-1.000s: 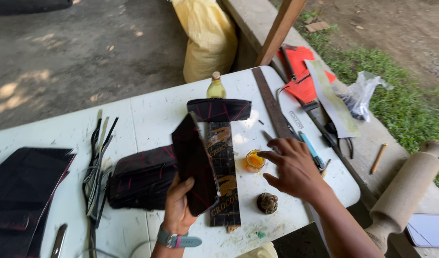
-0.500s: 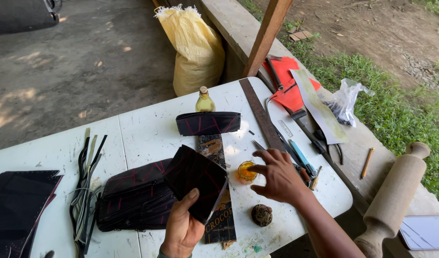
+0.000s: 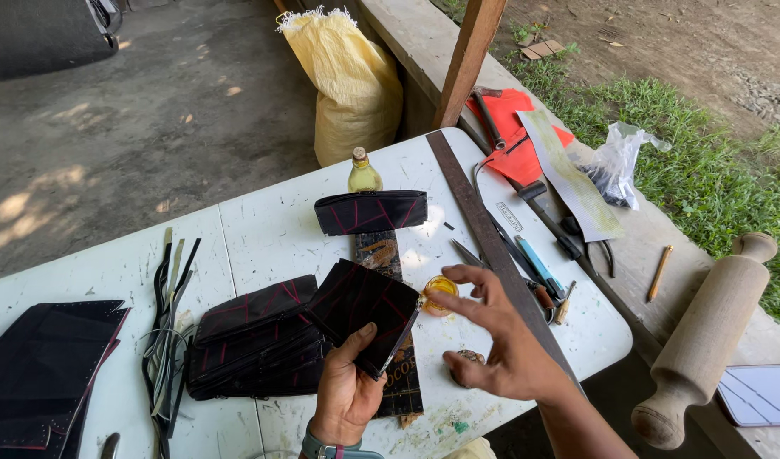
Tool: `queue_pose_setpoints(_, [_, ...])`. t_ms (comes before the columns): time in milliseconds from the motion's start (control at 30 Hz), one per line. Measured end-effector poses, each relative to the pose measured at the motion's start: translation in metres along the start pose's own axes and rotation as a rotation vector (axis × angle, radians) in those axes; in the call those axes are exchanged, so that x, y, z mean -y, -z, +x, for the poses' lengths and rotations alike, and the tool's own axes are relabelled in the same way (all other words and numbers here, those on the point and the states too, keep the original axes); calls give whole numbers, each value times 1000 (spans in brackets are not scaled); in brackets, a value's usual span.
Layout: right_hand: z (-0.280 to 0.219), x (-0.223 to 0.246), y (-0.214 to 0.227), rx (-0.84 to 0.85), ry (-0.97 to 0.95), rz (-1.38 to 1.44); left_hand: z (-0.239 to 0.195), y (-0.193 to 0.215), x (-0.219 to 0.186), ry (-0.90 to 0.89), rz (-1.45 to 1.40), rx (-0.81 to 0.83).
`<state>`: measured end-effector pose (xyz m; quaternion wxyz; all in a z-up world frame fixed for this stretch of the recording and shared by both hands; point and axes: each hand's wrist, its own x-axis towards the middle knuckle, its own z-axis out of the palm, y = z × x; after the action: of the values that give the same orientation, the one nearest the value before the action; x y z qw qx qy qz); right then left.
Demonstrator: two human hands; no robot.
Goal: The person repeatedly applies a yellow substance from a small jar to the edges and surfaces of black leather wallets using their fingers. They handle the wallets one at a time, turning them over and rubbing the conditioner into the seams and corners before placing them back on the table.
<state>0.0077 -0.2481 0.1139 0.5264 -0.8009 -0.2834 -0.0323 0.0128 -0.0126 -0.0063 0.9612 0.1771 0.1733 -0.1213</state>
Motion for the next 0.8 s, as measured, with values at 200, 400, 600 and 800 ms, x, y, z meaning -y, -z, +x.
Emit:
queue_pose_setpoints(200, [-12,8,-12,79,159,-208,-1,-4,1,-45,-42,22])
queue_pose_setpoints(400, [-10,20,-23,84,230,-410,-6,-19,-1,-44,15,18])
queue_pose_setpoints(600, [-10,32,-29,98,227,-476,-7,-25,0,-52,26,45])
queue_pose_setpoints(800, [-12,28,-35,47,328,-580,-11,-31,0,-103,58,26])
